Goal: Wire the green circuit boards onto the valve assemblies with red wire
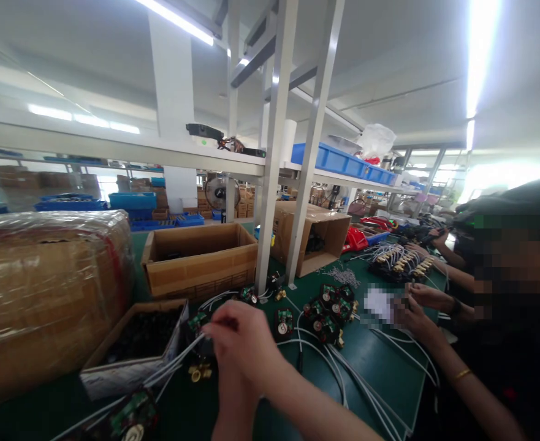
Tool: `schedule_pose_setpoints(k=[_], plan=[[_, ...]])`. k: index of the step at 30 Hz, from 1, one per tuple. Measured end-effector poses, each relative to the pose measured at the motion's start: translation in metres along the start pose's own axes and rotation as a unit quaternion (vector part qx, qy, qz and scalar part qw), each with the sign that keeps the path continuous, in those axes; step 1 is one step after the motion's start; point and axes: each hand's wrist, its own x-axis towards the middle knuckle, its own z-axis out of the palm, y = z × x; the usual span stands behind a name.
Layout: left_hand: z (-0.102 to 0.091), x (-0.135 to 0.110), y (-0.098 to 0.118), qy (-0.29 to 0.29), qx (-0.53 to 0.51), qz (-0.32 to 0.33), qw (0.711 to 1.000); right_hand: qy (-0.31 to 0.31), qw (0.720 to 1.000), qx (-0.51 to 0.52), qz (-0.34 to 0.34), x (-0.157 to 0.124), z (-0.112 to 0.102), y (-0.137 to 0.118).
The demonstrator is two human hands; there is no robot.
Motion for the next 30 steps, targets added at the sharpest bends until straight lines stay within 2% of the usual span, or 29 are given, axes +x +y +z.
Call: schedule_pose_setpoints(k=[3,6,8,12,22,30], plan=[[-0.007,-0.002,0.004,0.02,-0.002,-0.051,0.999,0.041,0.983,0.113,0.136,-0.033,-0.054,0.03],[-0.013,-0.001,0.007,0.015,-0.009,-0.074,0.997,0.067,0.97,0.134,0.193,-0.056,-0.081,0.059],[-0.016,-0.001,0.007,0.007,-0.014,-0.071,0.997,0.075,0.965,0.145,0.204,-0.065,-0.082,0.073],[-0.016,-0.002,0.007,0.008,-0.016,-0.062,0.998,0.093,0.964,0.155,0.197,-0.066,-0.069,0.087],[-0.008,0.0,0.003,0.023,-0.004,-0.061,0.998,0.129,0.967,0.128,0.177,-0.059,-0.06,0.096],[-0.009,0.0,0.004,0.025,0.004,-0.061,0.998,0.116,0.973,0.112,0.163,-0.058,-0.059,0.101]])
